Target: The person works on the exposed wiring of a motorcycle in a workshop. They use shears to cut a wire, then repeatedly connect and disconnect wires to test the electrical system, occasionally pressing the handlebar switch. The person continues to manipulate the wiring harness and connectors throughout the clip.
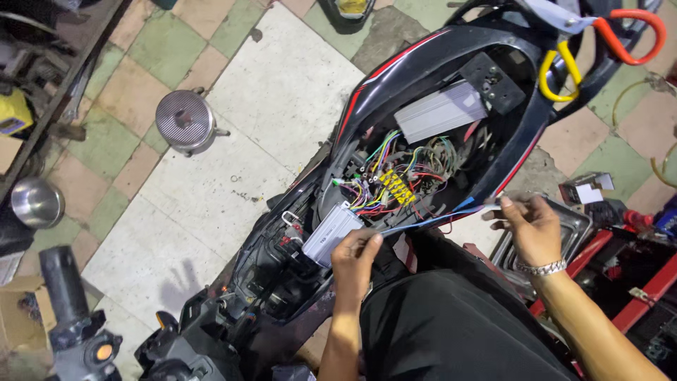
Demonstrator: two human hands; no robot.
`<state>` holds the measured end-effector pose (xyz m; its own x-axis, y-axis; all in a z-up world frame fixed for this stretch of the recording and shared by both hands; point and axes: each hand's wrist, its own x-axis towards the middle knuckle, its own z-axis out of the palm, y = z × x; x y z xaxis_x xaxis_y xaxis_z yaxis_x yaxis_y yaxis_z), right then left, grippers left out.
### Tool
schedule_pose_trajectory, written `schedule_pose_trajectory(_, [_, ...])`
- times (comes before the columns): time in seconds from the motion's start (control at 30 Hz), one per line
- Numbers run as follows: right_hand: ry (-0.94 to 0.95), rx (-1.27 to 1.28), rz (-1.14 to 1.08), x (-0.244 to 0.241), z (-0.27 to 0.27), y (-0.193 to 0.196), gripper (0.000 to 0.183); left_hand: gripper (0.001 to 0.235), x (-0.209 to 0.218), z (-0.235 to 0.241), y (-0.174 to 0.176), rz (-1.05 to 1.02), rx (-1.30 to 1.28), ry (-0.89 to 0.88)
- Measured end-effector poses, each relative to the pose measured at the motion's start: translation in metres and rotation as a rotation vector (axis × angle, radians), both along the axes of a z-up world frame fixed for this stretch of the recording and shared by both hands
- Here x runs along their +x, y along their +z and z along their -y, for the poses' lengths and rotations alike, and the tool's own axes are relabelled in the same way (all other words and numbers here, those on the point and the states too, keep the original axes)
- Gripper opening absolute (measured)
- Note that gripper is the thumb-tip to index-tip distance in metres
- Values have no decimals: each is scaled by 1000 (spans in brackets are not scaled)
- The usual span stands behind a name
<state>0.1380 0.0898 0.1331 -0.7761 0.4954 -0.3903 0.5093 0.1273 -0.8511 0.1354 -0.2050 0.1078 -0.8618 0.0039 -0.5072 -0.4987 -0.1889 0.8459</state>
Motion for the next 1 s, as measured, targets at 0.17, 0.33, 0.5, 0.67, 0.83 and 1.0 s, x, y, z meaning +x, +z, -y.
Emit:
schedule_pose_trajectory(0.17, [372,350,-111,-8,45,60,50,10,-6,8,66,-334,-251,-219])
schedule_pose_trajectory(0.33, [960,120,-361,-19,95,98,28,12,-14,5,107,-357,-302,-235])
schedule_pose_trajectory(0.5, [926,102,-238,-28,103,117,20,17,-9,14,124,-493,-313,-129])
schedule_pose_trajectory(0.67, [933,199,-375,-29,102,126,18,20,-4,10,131,-533,-289,-74])
schedule_pose_trajectory(0.83, [971,360,-504,-35,107,136,19,24,-7,12,140,-721,-471,-56])
schedule_pose_trajectory(1.0, [1058,488,-653,-39,110,142,28,25,-11,13,144,-888,-701,-51])
